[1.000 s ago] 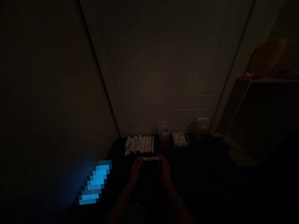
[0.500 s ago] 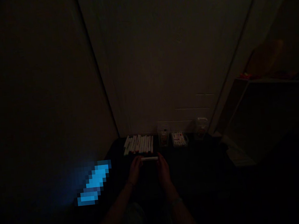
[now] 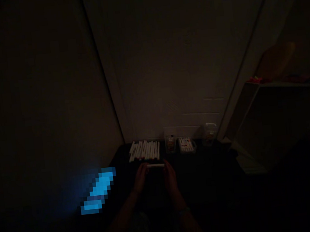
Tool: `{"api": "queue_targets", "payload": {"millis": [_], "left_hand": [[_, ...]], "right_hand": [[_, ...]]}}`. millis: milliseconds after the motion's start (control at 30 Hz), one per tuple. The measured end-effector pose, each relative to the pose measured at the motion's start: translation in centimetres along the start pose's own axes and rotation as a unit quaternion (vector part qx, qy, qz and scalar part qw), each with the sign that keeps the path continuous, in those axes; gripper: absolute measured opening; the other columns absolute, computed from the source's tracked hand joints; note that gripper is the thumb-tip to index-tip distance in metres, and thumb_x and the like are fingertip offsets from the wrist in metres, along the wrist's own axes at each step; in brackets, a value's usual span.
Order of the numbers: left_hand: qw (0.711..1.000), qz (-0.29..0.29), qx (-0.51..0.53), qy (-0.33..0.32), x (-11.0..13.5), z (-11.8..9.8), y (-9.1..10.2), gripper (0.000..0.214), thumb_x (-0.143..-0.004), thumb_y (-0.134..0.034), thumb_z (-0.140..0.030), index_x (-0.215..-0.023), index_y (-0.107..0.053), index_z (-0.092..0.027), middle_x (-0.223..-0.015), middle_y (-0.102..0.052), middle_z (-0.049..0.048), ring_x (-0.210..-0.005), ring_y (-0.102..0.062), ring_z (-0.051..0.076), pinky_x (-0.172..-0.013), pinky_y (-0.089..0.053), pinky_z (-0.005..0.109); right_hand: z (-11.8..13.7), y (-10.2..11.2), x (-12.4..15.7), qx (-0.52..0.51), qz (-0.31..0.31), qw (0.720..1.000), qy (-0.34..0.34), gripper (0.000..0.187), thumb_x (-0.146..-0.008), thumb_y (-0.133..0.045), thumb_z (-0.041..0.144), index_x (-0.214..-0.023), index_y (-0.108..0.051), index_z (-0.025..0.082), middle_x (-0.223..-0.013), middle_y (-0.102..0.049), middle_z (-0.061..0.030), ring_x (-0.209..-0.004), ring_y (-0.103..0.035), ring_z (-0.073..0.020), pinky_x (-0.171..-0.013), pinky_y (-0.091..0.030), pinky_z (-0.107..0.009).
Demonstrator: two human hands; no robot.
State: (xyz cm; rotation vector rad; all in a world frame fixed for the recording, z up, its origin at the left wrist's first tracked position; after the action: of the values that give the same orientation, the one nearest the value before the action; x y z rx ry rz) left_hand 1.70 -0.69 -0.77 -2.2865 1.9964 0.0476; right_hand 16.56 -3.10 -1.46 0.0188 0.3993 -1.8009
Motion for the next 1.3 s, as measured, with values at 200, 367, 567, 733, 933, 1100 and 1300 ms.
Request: {"api": "queue_targets", "payload": {"millis": [200, 367, 567, 733, 933, 1100, 1300], "left_hand": [[1.0, -0.002, -0.002, 0.005, 0.1, -0.7, -0.2, 0.042, -0.067, -0.047, -0.057, -0.078, -0.055, -0.017, -0.065, -0.052, -0.0007, -0.06, -0.046, 0.01, -0.06, -0.036, 0.021], [1.0, -0.007, 0.004, 0.015, 0.2, -0.5, -0.1, 0.042, -0.067, -0.047, -0.055, -0.085, -0.056, -0.018, -0.069, -0.054, -0.0004, -0.063, -0.048, 0.01, -0.062, -0.037, 0.021], [1.0, 0.007, 0.001, -0.007, 0.1, 0.0, 0.0, 0.038, -0.07, -0.047, -0.052, -0.085, -0.055, -0.018, -0.068, -0.052, -0.001, -0.063, -0.047, 0.01, -0.063, -0.036, 0.021], [1.0, 0.007, 0.003, 0.002, 0.0, 0.0, 0.0, 0.039, -0.069, -0.047, -0.053, -0.085, -0.055, -0.018, -0.068, -0.053, -0.0009, -0.063, -0.047, 0.01, -0.063, -0.037, 0.021], [1.0, -0.004, 0.014, 0.002, -0.1, 0.4, 0.1, 0.039, -0.069, -0.047, -0.054, -0.083, -0.055, -0.018, -0.067, -0.051, -0.0011, -0.062, -0.045, 0.01, -0.061, -0.036, 0.021], [1.0, -0.015, 0.022, 0.016, -0.1, 0.4, 0.0, 0.041, -0.067, -0.048, -0.055, -0.081, -0.055, -0.017, -0.066, -0.051, -0.0016, -0.061, -0.045, 0.009, -0.06, -0.036, 0.021], [0.999, -0.019, 0.027, 0.018, -0.4, 0.7, 0.2, 0.04, -0.067, -0.05, -0.053, -0.085, -0.055, -0.018, -0.07, -0.053, -0.0008, -0.064, -0.047, 0.01, -0.062, -0.036, 0.021]], "right_hand": [[0.1, 0.0, 0.0, -0.062, 0.011, 0.998, -0.028, 0.038, -0.08, -0.039, 0.035, -0.111, -0.054, 0.02, -0.114, -0.055, -0.0057, -0.098, -0.054, -0.0165, -0.082, -0.043, -0.031], [0.3, -0.1, 0.0, -0.057, 0.004, 0.996, -0.062, 0.042, -0.08, -0.036, 0.04, -0.113, -0.052, 0.019, -0.116, -0.053, -0.0062, -0.098, -0.054, -0.0163, -0.08, -0.044, -0.03], [0.4, -0.2, 0.0, -0.067, -0.004, 0.997, -0.049, 0.04, -0.078, -0.038, 0.037, -0.11, -0.055, 0.02, -0.113, -0.055, -0.0052, -0.099, -0.053, -0.0163, -0.082, -0.043, -0.031], [0.0, 0.0, 0.1, -0.09, 0.013, 0.995, -0.042, 0.038, -0.079, -0.038, 0.034, -0.11, -0.054, 0.02, -0.115, -0.054, -0.0054, -0.101, -0.052, -0.0168, -0.085, -0.042, -0.032], [0.1, 0.2, 0.2, -0.058, 0.015, 0.998, -0.031, 0.034, -0.078, -0.041, 0.03, -0.107, -0.057, 0.02, -0.114, -0.055, -0.0051, -0.1, -0.053, -0.0169, -0.083, -0.043, -0.031], [1.1, -0.1, 0.4, -0.034, 0.007, 0.999, -0.032, 0.034, -0.078, -0.041, 0.031, -0.105, -0.058, 0.02, -0.111, -0.057, -0.0042, -0.097, -0.054, -0.0162, -0.081, -0.044, -0.029], [2.5, -0.3, 0.7, 0.015, 0.003, 1.0, -0.003, 0.031, -0.075, -0.045, 0.026, -0.101, -0.061, 0.022, -0.104, -0.061, -0.0023, -0.094, -0.055, -0.0157, -0.081, -0.043, -0.029]]}}
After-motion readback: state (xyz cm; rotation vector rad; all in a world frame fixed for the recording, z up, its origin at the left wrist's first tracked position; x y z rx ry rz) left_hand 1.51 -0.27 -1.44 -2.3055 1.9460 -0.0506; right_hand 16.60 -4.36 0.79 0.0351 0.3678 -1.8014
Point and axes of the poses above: each hand's wrist, its own x-axis away from the middle knuckle, its own y-axis out of the back of the hand, z = x × y, the point moved 1 cm from there along -x, towards the middle knuckle
